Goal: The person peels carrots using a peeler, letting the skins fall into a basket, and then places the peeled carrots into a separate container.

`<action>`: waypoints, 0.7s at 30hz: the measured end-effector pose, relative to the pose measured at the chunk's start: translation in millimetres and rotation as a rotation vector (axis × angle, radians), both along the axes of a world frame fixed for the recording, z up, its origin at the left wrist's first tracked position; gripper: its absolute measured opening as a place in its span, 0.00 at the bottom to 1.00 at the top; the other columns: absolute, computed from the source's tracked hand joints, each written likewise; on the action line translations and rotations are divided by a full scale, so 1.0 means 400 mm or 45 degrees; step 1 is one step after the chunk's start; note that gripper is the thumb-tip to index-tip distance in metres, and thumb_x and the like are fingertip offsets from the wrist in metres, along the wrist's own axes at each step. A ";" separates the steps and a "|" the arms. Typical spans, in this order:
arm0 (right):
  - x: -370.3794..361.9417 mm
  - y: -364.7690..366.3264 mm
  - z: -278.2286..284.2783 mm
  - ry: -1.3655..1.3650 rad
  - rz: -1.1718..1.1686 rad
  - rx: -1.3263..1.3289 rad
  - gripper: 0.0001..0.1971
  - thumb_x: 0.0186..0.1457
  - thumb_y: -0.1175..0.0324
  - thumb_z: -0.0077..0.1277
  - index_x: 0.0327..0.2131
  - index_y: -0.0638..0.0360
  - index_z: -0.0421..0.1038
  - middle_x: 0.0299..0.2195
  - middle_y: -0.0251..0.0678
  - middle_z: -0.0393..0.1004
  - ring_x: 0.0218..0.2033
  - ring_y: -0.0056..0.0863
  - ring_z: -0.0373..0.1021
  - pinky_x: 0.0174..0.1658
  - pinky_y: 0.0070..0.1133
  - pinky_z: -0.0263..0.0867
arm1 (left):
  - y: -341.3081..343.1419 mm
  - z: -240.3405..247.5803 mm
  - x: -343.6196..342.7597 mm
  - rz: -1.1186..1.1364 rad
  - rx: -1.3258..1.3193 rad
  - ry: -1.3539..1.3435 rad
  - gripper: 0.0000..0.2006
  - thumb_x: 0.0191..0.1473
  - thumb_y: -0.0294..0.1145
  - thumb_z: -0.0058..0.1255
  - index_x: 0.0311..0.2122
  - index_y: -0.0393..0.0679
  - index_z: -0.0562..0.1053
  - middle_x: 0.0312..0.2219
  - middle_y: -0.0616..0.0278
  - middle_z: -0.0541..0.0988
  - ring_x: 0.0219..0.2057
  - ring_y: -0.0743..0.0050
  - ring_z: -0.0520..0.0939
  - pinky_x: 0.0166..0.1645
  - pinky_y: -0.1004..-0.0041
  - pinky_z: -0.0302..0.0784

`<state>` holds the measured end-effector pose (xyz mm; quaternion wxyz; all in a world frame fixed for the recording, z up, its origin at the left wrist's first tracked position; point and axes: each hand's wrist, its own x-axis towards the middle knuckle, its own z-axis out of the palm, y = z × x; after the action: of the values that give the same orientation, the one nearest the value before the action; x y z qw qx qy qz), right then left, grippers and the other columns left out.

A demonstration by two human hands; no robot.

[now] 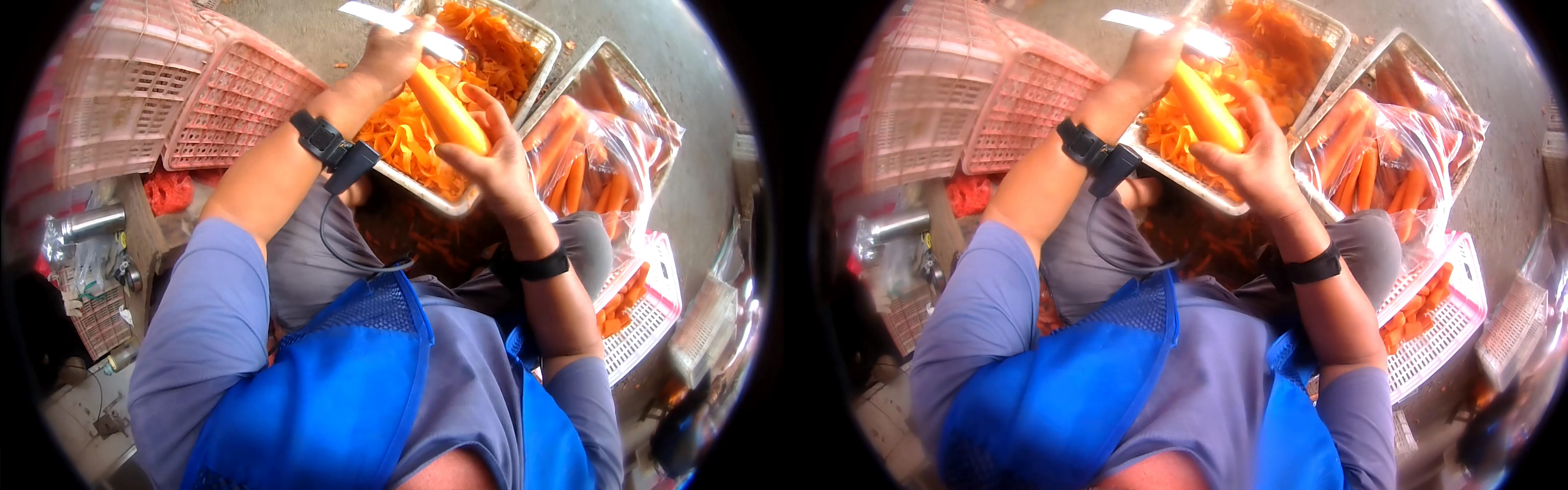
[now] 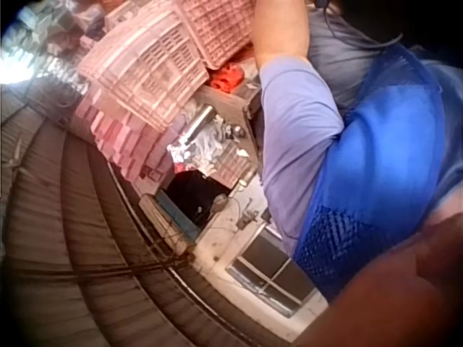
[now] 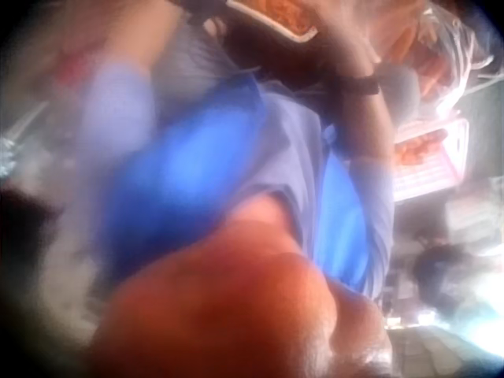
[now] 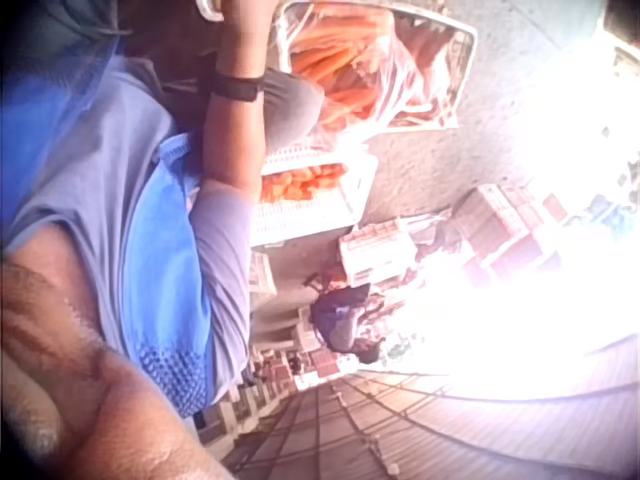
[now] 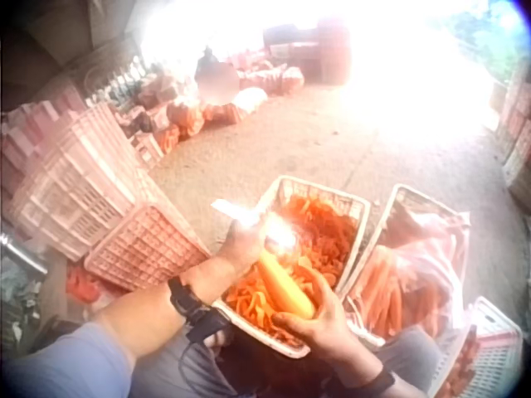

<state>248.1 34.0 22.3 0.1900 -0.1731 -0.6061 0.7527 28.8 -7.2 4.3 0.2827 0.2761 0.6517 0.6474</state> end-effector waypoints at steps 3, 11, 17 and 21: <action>-0.002 0.030 -0.008 0.132 0.295 -0.980 0.27 0.58 0.55 0.52 0.55 0.64 0.64 0.41 0.46 0.75 0.34 0.35 0.74 0.35 0.22 0.72 | 0.013 0.042 -0.001 0.049 0.007 -0.066 0.15 0.65 0.39 0.45 0.42 0.37 0.76 0.27 0.57 0.82 0.23 0.75 0.82 0.26 0.79 0.75; 0.006 0.052 -0.022 -0.254 0.237 -0.450 0.24 0.66 0.48 0.43 0.41 0.64 0.73 0.25 0.36 0.75 0.19 0.24 0.70 0.20 0.19 0.63 | 0.011 0.091 0.046 0.063 0.080 -0.206 0.16 0.65 0.41 0.45 0.42 0.38 0.77 0.29 0.59 0.82 0.24 0.75 0.81 0.27 0.78 0.75; 0.000 0.017 -0.033 -0.244 0.024 0.000 0.24 0.52 0.56 0.64 0.45 0.65 0.71 0.25 0.32 0.74 0.24 0.17 0.70 0.28 0.16 0.65 | 0.014 0.077 0.039 0.087 0.057 -0.212 0.18 0.64 0.45 0.46 0.40 0.39 0.77 0.30 0.59 0.82 0.26 0.74 0.81 0.29 0.76 0.76; 0.011 0.035 -0.026 0.060 0.436 -1.094 0.28 0.56 0.52 0.54 0.51 0.66 0.66 0.34 0.41 0.75 0.29 0.28 0.71 0.32 0.22 0.68 | 0.024 0.098 0.031 0.031 0.119 -0.242 0.18 0.65 0.45 0.45 0.40 0.40 0.76 0.30 0.59 0.83 0.27 0.72 0.82 0.30 0.76 0.76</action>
<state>252.5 47.9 11.7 -0.0124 -0.1164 -0.2546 0.9599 41.1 2.4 43.5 0.3220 0.2185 0.5944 0.7038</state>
